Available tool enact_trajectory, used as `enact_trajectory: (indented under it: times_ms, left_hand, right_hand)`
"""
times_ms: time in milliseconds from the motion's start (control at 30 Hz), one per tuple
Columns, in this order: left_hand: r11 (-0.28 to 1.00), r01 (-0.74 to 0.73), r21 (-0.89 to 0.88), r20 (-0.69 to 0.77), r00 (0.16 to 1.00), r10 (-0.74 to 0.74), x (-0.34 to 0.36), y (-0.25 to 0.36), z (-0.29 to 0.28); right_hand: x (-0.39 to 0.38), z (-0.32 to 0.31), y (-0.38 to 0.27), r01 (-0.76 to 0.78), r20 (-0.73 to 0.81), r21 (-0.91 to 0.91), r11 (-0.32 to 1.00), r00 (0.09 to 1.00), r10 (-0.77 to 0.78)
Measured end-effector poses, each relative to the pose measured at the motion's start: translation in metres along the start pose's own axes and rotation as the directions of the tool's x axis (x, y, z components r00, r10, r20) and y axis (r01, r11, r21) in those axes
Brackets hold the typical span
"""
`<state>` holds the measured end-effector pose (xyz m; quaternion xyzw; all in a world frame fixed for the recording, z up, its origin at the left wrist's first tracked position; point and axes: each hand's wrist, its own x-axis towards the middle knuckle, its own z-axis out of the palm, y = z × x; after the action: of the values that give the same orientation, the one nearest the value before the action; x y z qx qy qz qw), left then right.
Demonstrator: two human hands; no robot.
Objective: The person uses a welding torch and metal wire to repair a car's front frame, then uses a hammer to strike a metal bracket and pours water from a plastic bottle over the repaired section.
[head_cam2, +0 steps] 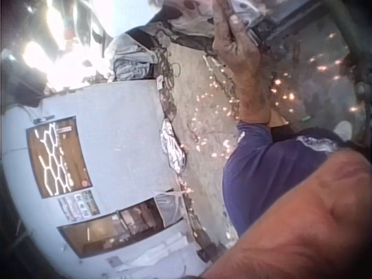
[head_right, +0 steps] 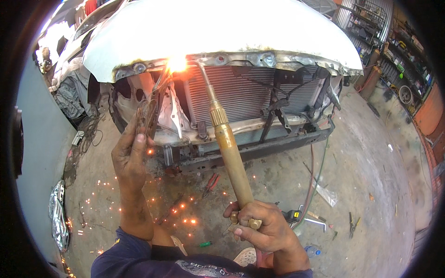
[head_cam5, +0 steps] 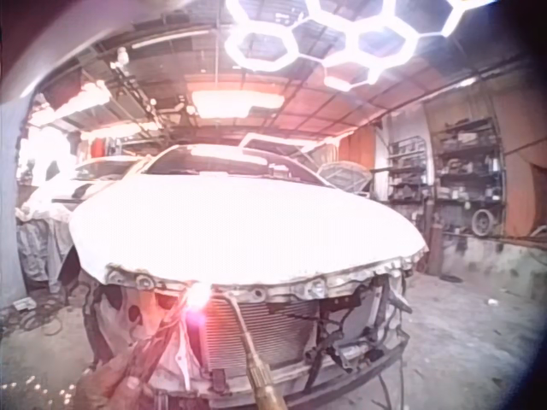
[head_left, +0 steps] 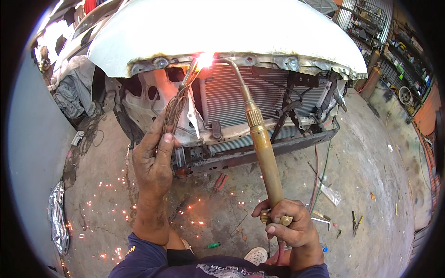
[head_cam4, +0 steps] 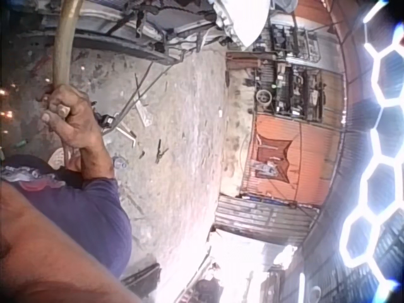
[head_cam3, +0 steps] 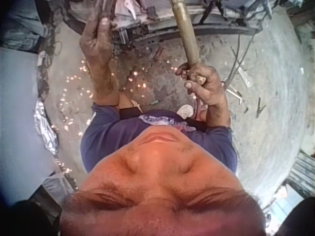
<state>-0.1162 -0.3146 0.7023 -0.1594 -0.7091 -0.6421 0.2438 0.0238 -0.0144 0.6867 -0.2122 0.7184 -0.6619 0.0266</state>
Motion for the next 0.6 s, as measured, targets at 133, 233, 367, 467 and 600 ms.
enact_trajectory:
  times_ms: [133,233,367,467,600]
  left_hand:
    - [0.998,-0.058,-0.031,-0.005,0.998,0.058,0.0010,-0.0048,0.0003]
    - [0.998,-0.055,-0.024,-0.008,0.998,0.055,0.0007,-0.0042,0.0002]
    - [0.999,-0.048,-0.015,-0.016,0.999,0.048,0.0011,-0.0036,0.0015]
    - [0.999,-0.037,-0.020,-0.018,0.999,0.037,0.0012,-0.0026,0.0021]
    - [0.999,-0.036,-0.009,-0.027,0.999,0.035,0.0010,-0.0016,0.0017]
  right_hand:
    - [0.0016,0.0030,0.0054,0.064,-0.031,-0.012,0.998,0.997,-0.064]
    - [-0.0002,0.0001,0.0011,0.008,-0.007,0.002,1.000,1.000,-0.008]
    - [-0.0010,-0.0007,0.0000,-0.032,0.000,0.013,0.999,0.999,0.032]
    - [-0.0009,-0.0003,0.0022,-0.008,-0.006,0.001,1.000,1.000,0.008]
    - [-0.0007,0.0002,0.0021,-0.026,0.003,0.018,0.999,1.000,0.026]
